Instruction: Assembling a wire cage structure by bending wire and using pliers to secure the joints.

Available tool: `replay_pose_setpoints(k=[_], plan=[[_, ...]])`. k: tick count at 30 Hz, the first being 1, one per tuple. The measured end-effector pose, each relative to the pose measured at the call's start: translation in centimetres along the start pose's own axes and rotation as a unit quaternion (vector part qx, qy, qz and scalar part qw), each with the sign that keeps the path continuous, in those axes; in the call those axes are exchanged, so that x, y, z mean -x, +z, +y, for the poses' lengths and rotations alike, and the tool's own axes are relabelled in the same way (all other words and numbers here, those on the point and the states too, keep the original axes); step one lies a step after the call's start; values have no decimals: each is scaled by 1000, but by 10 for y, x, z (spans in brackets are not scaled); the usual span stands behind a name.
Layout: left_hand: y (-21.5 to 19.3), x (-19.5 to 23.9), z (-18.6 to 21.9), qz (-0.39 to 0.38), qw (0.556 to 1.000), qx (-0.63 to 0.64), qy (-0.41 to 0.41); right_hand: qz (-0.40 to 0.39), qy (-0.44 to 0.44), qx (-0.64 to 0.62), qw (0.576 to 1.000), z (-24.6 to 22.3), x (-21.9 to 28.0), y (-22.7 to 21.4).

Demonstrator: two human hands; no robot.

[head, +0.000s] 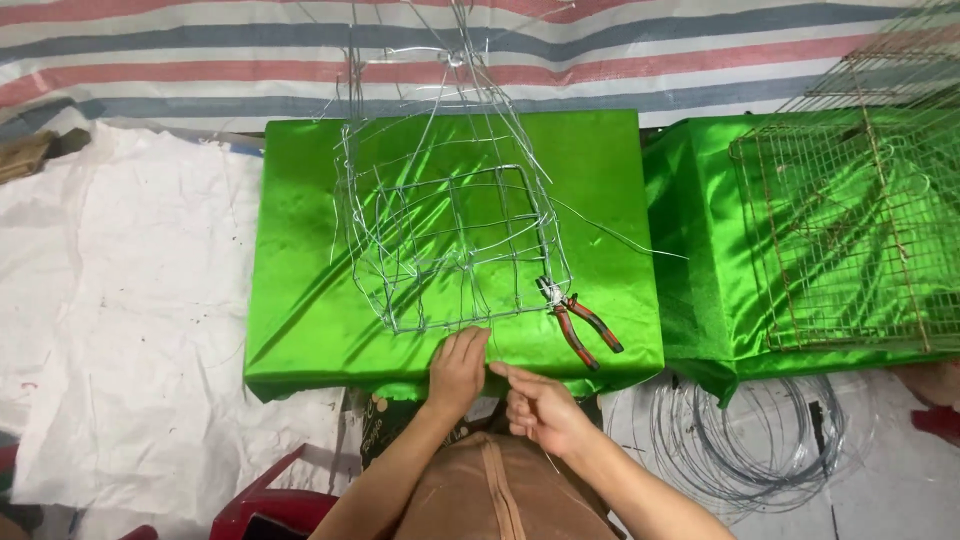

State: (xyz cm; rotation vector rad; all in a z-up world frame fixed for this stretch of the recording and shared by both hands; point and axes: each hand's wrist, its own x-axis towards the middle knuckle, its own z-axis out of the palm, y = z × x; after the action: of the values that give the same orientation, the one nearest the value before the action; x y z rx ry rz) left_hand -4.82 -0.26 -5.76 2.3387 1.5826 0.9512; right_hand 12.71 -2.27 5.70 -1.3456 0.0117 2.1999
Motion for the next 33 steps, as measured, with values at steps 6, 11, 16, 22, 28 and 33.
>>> replay_pose_setpoints(k=[6, 11, 16, 22, 28, 33], plan=[[-2, -5, 4, 55, 998, 0, 32, 24, -7, 11, 1000, 1, 0, 4], [11, 5, -1, 21, 999, 47, 18, 41, -4, 43, 998, -4, 5, 10], [10, 0, 1, 35, 999, -15, 29, 27, 11, 155, 988, -4, 6, 5], [26, 8, 0, 67, 992, 105, -10, 186, -385, 670, 607, -6, -37, -32], [7, -1, 11, 120, 980, 159, -17, 164, -609, 667, 398, -4, -97, -37], [16, 6, 5, 112, 979, 168, -23, 143, -614, 666, 399, -21, -113, -39]])
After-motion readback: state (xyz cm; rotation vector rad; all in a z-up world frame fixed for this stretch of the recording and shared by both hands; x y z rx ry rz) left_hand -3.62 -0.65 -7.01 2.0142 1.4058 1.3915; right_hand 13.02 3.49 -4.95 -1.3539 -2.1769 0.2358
